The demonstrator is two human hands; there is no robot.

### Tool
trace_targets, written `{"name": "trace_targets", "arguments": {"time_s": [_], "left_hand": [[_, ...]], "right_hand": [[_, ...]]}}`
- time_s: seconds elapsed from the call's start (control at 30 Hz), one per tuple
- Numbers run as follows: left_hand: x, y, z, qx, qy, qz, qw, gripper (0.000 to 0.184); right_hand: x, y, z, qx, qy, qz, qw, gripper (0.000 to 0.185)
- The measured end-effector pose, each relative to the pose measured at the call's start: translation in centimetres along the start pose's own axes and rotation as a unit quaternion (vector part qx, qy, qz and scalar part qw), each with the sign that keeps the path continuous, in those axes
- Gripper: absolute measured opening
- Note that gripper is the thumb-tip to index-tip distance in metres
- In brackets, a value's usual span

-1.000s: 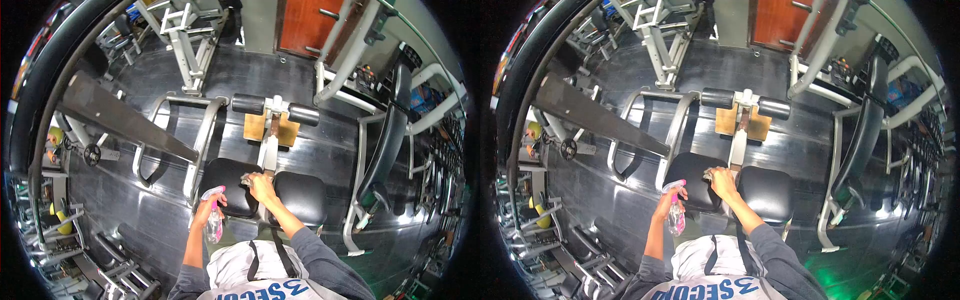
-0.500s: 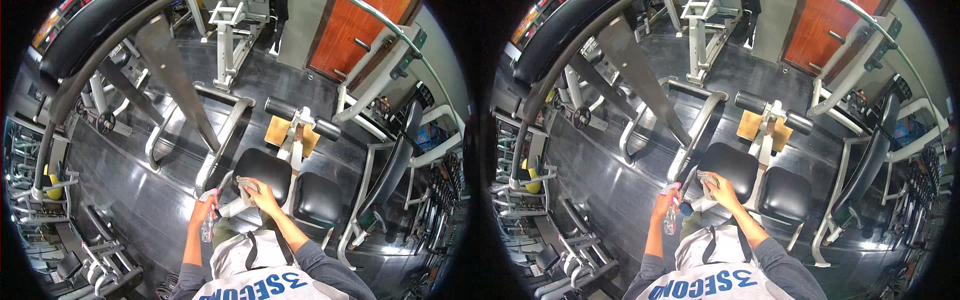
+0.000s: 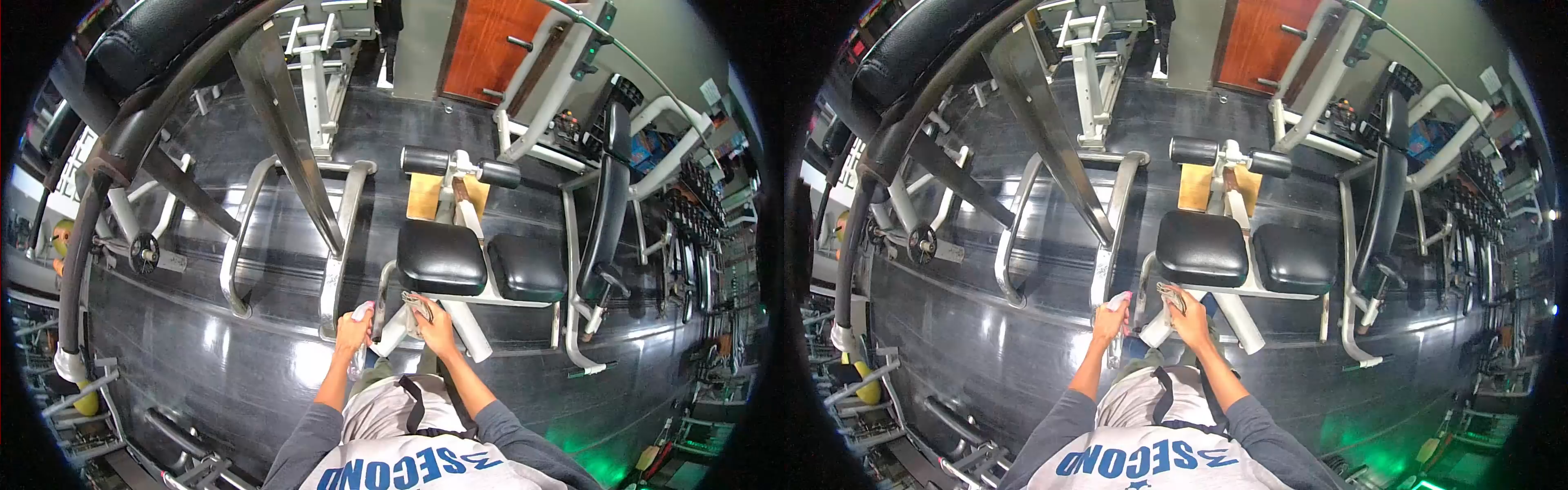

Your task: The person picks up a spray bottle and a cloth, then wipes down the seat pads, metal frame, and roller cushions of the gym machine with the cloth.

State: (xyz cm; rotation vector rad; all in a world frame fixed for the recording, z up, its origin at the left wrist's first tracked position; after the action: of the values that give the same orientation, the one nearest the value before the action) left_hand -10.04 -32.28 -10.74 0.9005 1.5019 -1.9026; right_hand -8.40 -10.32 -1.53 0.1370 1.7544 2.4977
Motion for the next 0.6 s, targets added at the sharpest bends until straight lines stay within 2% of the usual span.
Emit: {"name": "trace_targets", "arguments": {"time_s": [0.13,0.2,0.23,0.27,0.3,0.37,0.43,0.57,0.6], "left_hand": [[-0.5,-0.4,0.5,0.021,0.021,-0.016,0.999,0.039],[-1.0,-0.7,1.0,-0.021,0.022,-0.06,0.998,0.038],[-1.1,-0.4,1.2,-0.023,0.021,-0.058,0.998,0.038],[-1.3,-0.2,1.6,-0.039,0.017,-0.062,0.997,0.038],[-1.7,-0.3,2.0,-0.054,0.012,-0.065,0.996,0.038],[-1.9,0.0,2.6,-0.042,0.01,-0.034,0.998,0.038],[-1.7,0.5,2.6,0.002,0.013,-0.011,1.0,0.04],[-1.2,1.3,2.1,-0.019,0.056,0.001,0.998,0.041],[-1.3,1.6,2.0,-0.01,0.067,0.029,0.997,0.039]], "right_hand": [[-1.1,-0.5,-0.4,-0.053,-0.048,0.0,0.997,0.034],[-0.7,-0.4,-1.3,-0.063,-0.045,0.011,0.997,0.035],[-0.4,-0.2,-1.8,-0.07,-0.04,0.02,0.997,0.037],[0.2,0.1,-2.8,-0.098,-0.015,0.075,0.992,0.044],[0.9,-1.0,-3.6,-0.095,-0.012,0.075,0.993,0.044],[2.2,-1.7,-5.5,-0.111,0.006,0.112,0.987,0.053],[3.6,-1.7,-5.9,-0.12,0.007,0.087,0.989,0.056],[3.7,-1.0,-5.3,-0.092,-0.052,0.05,0.993,0.058],[3.6,-0.3,-5.1,-0.108,-0.059,0.065,0.99,0.058]]}}
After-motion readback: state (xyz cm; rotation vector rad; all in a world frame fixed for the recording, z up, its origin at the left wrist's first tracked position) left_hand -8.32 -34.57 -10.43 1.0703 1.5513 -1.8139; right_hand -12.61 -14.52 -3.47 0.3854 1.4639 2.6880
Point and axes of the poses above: each hand's wrist, its own x-axis towards the middle knuckle, its own z-axis out of the back of the hand, y = z × x, the point moved 10 cm from there along x, towards the middle knuckle, and after that the axes turned 12 degrees about z, right-handed, at the moved point
